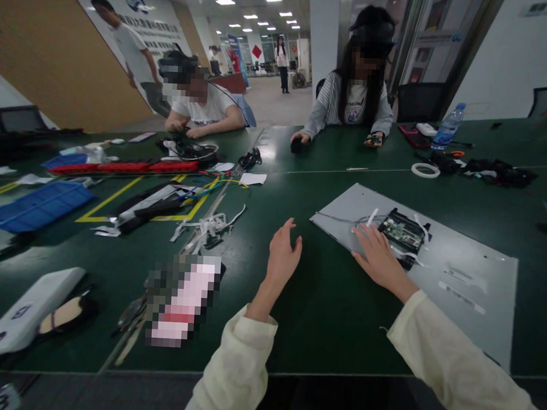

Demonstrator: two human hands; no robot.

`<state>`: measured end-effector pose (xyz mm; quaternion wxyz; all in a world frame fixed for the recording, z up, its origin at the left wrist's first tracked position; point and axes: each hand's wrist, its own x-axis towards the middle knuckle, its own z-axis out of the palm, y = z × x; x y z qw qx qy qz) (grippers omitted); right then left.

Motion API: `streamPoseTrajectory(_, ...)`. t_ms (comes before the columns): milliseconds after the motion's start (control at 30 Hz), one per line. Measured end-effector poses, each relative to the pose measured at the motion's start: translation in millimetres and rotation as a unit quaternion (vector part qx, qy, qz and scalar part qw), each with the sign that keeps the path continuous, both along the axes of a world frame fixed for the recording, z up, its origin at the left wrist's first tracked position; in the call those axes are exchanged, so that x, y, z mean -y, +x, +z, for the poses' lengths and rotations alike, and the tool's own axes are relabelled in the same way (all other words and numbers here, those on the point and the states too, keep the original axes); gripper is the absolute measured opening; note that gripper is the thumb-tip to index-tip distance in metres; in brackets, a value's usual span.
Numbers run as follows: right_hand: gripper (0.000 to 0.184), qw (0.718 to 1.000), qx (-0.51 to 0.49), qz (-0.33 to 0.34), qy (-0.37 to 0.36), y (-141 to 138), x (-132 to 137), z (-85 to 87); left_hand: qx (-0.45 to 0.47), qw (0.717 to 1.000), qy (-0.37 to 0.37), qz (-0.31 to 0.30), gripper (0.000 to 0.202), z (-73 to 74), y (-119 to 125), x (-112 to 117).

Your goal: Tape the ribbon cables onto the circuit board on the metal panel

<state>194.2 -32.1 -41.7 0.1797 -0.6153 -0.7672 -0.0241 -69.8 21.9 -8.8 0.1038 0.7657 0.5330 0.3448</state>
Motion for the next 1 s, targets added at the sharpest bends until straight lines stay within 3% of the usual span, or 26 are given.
streamPoseTrajectory(300, 0.054, 0.991, 0.048, -0.121, 0.035, 44, -24, -14.0, -0.052, 0.995, -0.059, -0.058, 0.041, 3.9, 5, 8)
streamPoseTrajectory(633, 0.051, 0.97, 0.071, -0.221, 0.074, 93, -51, -27.9, -0.063, 0.993, -0.066, -0.069, 0.039, 1.2, 7, 11)
streamPoseTrajectory(1000, 0.049, 0.961, 0.056, -0.251, 0.102, 110, -60, -24.6, -0.078, 0.989, -0.099, -0.083, 0.041, 5.3, 7, 15)
